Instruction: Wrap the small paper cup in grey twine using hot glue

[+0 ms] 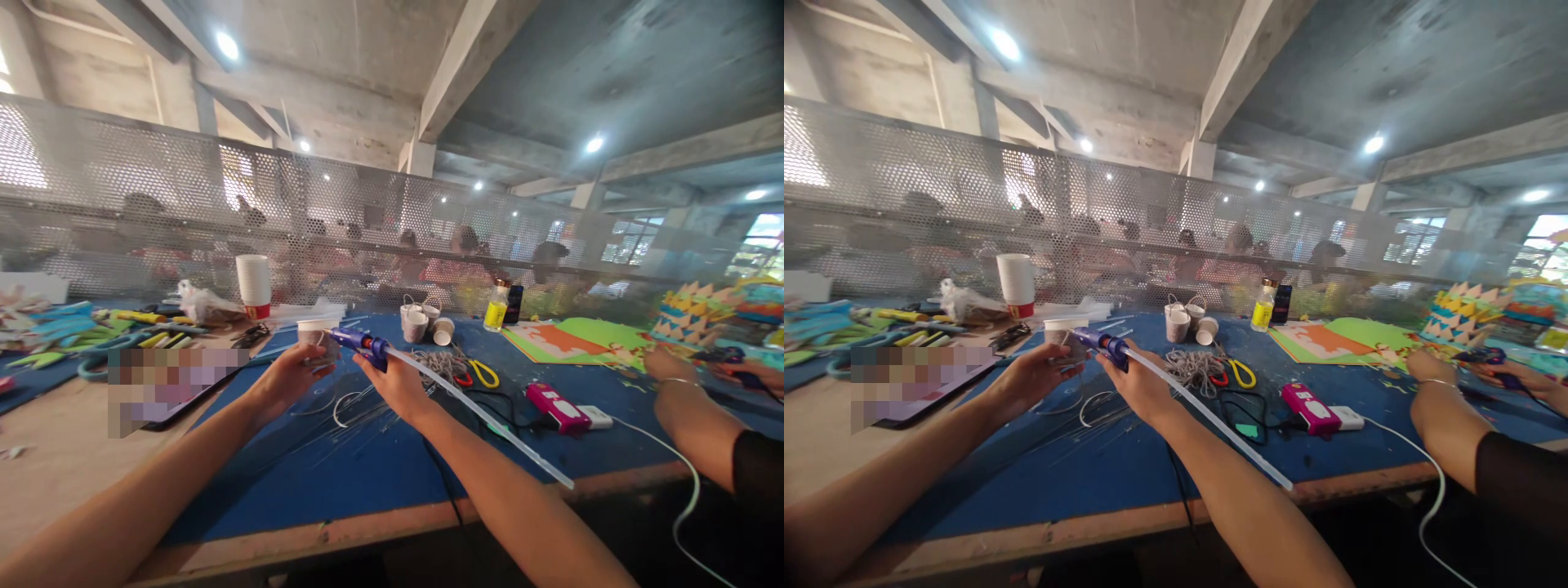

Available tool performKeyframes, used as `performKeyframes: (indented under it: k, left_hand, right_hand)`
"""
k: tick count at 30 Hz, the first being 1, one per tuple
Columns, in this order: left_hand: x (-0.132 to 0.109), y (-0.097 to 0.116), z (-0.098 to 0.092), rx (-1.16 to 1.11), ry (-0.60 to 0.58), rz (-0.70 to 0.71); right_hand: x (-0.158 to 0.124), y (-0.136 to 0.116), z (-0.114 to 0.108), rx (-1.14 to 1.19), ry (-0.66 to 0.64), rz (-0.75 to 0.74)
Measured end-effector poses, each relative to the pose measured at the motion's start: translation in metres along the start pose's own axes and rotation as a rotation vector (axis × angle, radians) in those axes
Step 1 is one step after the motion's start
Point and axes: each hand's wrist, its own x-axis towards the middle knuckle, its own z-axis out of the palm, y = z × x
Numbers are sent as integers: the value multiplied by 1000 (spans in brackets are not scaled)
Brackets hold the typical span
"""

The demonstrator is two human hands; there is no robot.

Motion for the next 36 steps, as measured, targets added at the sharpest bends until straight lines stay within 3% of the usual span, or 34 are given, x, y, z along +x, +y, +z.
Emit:
performKeyframes:
  k: [11,36]
  left_hand:
    - [-1,1,3,29,2,18]
    - [-4,2,5,46,1,27]
  right_hand:
    - [-1,-6,-6,-162,25,-93]
    - [-1,-5,-7,-230,68,-177]
